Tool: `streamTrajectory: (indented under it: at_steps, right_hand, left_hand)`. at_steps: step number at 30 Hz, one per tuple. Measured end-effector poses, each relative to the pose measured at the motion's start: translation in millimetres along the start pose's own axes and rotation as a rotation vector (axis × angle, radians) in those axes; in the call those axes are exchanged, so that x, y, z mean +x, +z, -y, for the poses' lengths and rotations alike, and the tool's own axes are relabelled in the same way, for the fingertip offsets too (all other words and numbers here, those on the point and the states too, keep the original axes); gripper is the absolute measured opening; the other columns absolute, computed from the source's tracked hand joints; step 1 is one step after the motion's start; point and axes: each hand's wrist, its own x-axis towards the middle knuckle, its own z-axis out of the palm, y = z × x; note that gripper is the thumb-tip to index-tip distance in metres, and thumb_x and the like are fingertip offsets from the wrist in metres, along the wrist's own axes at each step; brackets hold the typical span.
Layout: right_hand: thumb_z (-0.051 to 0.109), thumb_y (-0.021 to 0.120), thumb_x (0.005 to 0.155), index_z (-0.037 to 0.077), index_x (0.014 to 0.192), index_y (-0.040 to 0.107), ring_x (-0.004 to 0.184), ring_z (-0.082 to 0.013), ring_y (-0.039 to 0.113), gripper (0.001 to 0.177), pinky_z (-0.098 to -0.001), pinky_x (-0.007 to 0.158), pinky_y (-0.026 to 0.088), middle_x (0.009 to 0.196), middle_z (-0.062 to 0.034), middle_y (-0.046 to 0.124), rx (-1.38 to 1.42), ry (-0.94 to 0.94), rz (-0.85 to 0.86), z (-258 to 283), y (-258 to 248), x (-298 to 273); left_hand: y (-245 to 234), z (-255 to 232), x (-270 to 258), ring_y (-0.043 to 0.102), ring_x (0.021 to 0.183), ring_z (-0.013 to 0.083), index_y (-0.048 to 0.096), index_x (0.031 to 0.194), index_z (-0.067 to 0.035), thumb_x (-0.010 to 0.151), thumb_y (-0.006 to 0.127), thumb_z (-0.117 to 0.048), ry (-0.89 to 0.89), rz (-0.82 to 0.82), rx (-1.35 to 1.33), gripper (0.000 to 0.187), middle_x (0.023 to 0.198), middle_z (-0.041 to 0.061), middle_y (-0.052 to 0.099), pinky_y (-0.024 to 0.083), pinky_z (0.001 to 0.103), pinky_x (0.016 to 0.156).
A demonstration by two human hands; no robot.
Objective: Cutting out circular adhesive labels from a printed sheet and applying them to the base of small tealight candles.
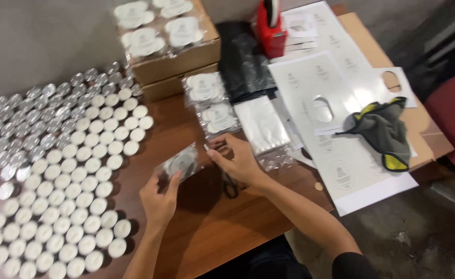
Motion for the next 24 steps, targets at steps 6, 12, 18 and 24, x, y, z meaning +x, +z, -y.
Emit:
streamTrajectory:
  at_steps: [6,12,18,24]
  right_hand:
    - [0.029,0.066,0.097,0.006,0.109,0.070,0.085,-0.0157,0.071,0.026,-0.0253,0.074,0.060,0.102,-0.0069,0.075,-0.146,-0.178,-0.016,14.2,-14.0,0.9]
    - [0.028,0.057,0.103,0.006,0.106,0.070,0.085,-0.0175,0.069,0.026,-0.0265,0.075,0.056,0.095,-0.0087,0.074,-0.243,-0.253,-0.176,-2.1,-51.8,41.8]
    - [0.016,0.064,0.099,0.013,0.095,0.072,0.081,-0.0107,0.064,0.010,-0.0259,0.069,0.052,0.096,-0.0012,0.075,-0.422,-0.246,-0.456,-18.1,-140.0,122.4]
    - [0.022,0.065,0.099,0.012,0.098,0.081,0.110,-0.0235,0.064,0.018,-0.0425,0.090,0.052,0.109,-0.0059,0.077,-0.649,0.224,-0.419,-35.0,-216.4,220.9]
  left_hand:
    - [9.9,34.5,-1.9,0.075,0.085,0.0226,0.071,0.110,0.006,0.092,0.075,-0.008,0.511,-0.080,0.225,0.024,0.102,0.016,0.076,0.061,0.028,0.073]
    - [11.6,47.6,1.8,0.074,0.098,0.0206,0.071,0.119,0.000,0.094,0.070,-0.004,0.680,-0.051,0.346,0.025,0.114,0.011,0.075,0.061,0.028,0.085]
    - [8.8,45.0,6.6,0.074,0.106,0.0208,0.069,0.122,0.000,0.086,0.074,0.007,0.872,-0.001,0.557,0.037,0.120,0.013,0.074,0.061,0.028,0.090]
    - [9.6,32.5,16.5,0.074,0.106,0.0205,0.071,0.118,-0.001,0.093,0.070,0.000,0.944,0.010,0.612,0.025,0.117,0.010,0.075,0.059,0.029,0.091]
